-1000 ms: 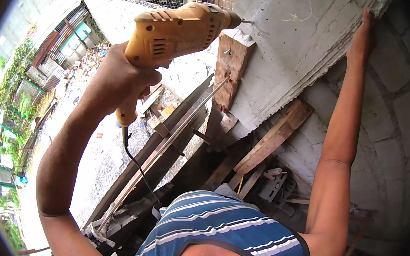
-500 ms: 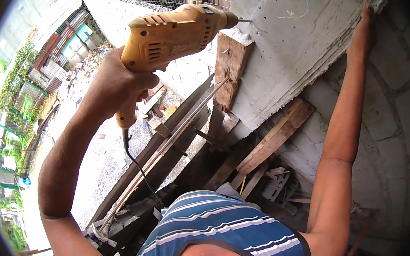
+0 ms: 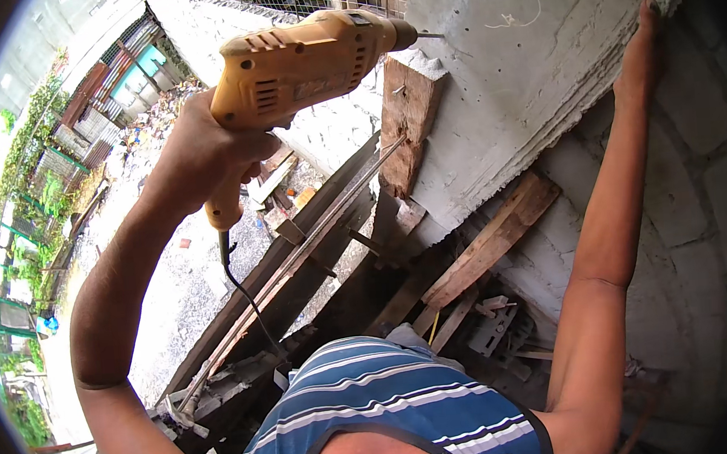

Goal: The person pulls up an electrical cord, takes a power drill, moves wooden boards aside, and drills into a concrete column with the drill.

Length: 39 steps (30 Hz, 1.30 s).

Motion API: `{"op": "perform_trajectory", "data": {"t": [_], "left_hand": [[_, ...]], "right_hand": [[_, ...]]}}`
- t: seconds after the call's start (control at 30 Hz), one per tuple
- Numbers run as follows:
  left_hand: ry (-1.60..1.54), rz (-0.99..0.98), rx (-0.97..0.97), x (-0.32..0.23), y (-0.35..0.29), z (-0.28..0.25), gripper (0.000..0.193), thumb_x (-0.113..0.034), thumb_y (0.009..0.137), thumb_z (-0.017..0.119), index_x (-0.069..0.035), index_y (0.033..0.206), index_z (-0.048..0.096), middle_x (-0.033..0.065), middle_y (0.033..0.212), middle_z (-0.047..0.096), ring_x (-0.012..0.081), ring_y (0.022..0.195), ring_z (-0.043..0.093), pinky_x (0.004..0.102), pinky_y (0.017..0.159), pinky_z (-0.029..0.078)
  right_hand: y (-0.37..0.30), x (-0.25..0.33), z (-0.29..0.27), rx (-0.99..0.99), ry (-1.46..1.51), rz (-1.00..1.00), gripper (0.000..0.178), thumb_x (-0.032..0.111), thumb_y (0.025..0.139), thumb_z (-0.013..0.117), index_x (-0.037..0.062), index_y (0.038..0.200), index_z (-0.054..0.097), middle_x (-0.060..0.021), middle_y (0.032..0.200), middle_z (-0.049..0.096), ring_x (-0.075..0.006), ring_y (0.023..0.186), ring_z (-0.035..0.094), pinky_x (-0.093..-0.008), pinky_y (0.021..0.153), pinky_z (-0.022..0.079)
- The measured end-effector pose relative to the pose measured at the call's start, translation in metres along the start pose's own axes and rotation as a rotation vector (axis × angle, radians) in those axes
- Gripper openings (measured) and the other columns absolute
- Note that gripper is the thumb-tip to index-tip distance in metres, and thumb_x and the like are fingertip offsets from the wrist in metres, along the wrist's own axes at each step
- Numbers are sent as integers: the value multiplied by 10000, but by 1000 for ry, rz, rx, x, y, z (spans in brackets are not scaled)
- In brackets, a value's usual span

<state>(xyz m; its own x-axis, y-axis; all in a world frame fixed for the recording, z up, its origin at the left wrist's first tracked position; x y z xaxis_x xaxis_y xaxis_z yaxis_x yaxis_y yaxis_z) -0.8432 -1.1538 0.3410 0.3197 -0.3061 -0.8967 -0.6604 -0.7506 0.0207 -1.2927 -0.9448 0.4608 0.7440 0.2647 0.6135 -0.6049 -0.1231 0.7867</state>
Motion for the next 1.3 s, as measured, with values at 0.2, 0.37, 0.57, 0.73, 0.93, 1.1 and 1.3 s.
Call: {"op": "perform_trajectory", "data": {"t": [0.2,0.37,0.57,0.73,0.93,1.1,1.3], "left_hand": [[22,7,-9,-4,-1,2,262,-48,739,742,42,966,648,78,718,669,137,583,659,292,548,559],[36,3,-9,-2,-2,1,272,-47,747,745,38,984,642,80,719,669,136,582,656,293,547,557],[45,1,-12,-1,0,0,264,-50,743,743,40,971,643,84,712,671,142,583,660,298,545,559],[15,-29,-2,3,-1,1,237,-53,727,739,29,928,642,84,695,666,147,572,658,302,542,558],[10,-22,-16,4,-1,2,242,-52,713,730,29,923,641,82,693,665,148,563,652,305,545,561],[21,-55,-23,8,-2,4,327,-27,728,730,22,1040,647,52,738,635,137,578,609,303,528,517],[32,-72,-27,11,-2,2,308,-28,726,731,25,1016,641,59,722,637,147,567,613,308,527,522]], "right_hand": [[0,4,2,-8,48,-65,704,488,1004,538,18,1514,418,-105,1561,430,-221,1423,401,-334,1162,285],[-1,5,2,-5,32,-48,699,481,1005,539,12,1510,421,-103,1556,436,-218,1416,409,-330,1158,290],[5,-5,2,-7,100,-29,692,469,1003,546,22,1515,418,-96,1566,422,-211,1433,381,-323,1169,269],[2,2,-1,-23,99,-121,614,398,990,600,-2,1446,503,-114,1489,511,-223,1374,456,-347,1132,330],[0,5,0,-36,139,-115,597,398,992,601,14,1442,516,-112,1487,515,-222,1375,454,-348,1134,328],[3,1,0,2,91,-85,670,440,993,576,19,1495,434,-99,1552,430,-217,1432,377,-347,1167,269],[0,1,2,-26,119,-48,675,450,984,592,9,1477,456,-96,1528,459,-209,1406,405,-337,1155,287]]}}
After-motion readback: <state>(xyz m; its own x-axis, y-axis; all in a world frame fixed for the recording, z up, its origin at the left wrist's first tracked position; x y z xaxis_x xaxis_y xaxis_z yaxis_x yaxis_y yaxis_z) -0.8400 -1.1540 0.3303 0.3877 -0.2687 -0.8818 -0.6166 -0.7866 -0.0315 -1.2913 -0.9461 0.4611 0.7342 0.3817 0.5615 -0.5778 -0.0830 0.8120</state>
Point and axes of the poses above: each hand's wrist, its own y-axis towards the middle knuckle, its own z-axis out of the palm, x = y × z, the point moved 8 cm from there along y, towards the middle knuckle
